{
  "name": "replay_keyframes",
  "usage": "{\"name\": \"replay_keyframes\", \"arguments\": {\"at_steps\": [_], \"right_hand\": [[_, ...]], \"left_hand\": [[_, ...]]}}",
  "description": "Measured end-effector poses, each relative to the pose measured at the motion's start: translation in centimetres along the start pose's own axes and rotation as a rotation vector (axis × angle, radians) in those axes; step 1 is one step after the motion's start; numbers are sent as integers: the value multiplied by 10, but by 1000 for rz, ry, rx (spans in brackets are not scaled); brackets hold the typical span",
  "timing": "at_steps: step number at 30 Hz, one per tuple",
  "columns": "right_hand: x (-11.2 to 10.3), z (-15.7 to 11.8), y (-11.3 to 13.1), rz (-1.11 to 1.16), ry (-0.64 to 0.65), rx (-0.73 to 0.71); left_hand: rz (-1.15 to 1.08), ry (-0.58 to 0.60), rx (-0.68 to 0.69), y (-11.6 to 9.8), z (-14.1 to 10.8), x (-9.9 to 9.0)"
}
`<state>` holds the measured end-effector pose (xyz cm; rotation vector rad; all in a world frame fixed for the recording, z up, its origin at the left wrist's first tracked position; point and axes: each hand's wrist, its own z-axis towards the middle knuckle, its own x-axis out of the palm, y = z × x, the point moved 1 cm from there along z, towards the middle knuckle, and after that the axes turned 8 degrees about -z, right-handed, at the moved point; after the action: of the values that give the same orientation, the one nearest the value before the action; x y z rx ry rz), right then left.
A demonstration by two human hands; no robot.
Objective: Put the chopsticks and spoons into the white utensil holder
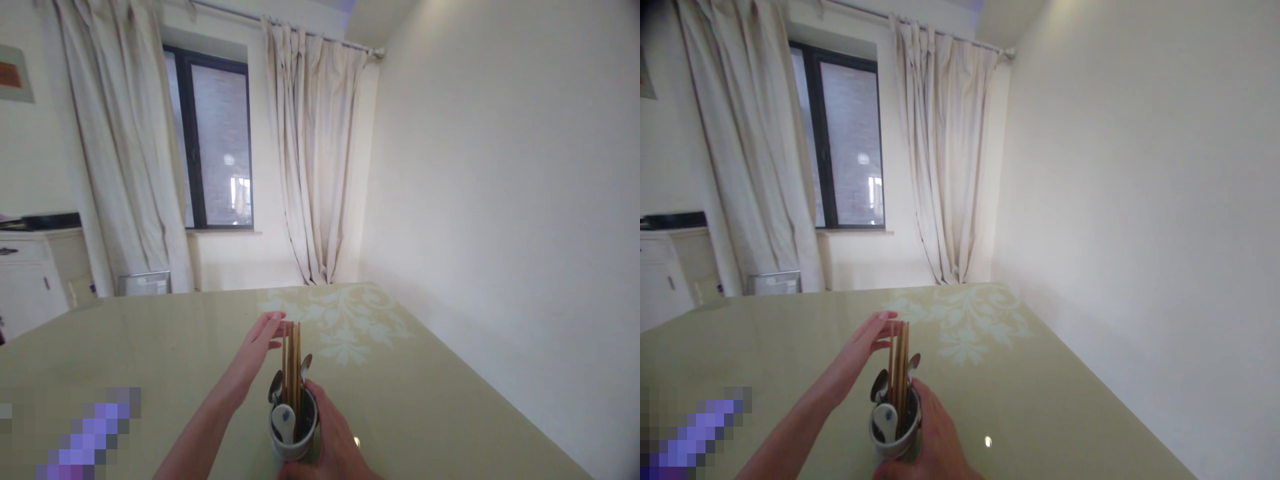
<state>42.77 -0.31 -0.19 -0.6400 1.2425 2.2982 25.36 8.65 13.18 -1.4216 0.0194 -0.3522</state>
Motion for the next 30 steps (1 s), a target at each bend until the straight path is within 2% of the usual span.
{"name": "replay_keyframes", "arguments": {"at_steps": [3,6,10,15,18,20,24,27,30], "right_hand": [[-1,4,3,66,61,29],[3,5,-3,56,65,38],[8,3,-15,61,63,59],[9,-1,-22,71,78,35],[11,-2,-26,35,82,103],[13,-3,-28,14,69,126],[13,-2,-28,-7,58,74],[11,-2,-27,-15,89,69],[10,-2,-26,9,71,73]], "left_hand": [[-36,185,-82,-6,1,7],[-20,307,-116,-3,-2,6],[93,374,-76,0,-1,3],[105,457,-25,-12,2,4],[78,396,34,-21,0,1],[-20,318,25,-25,-1,-2],[-265,200,24,-29,-1,-1],[-377,141,97,-37,-2,2],[-472,25,212,-55,-8,-3]]}}
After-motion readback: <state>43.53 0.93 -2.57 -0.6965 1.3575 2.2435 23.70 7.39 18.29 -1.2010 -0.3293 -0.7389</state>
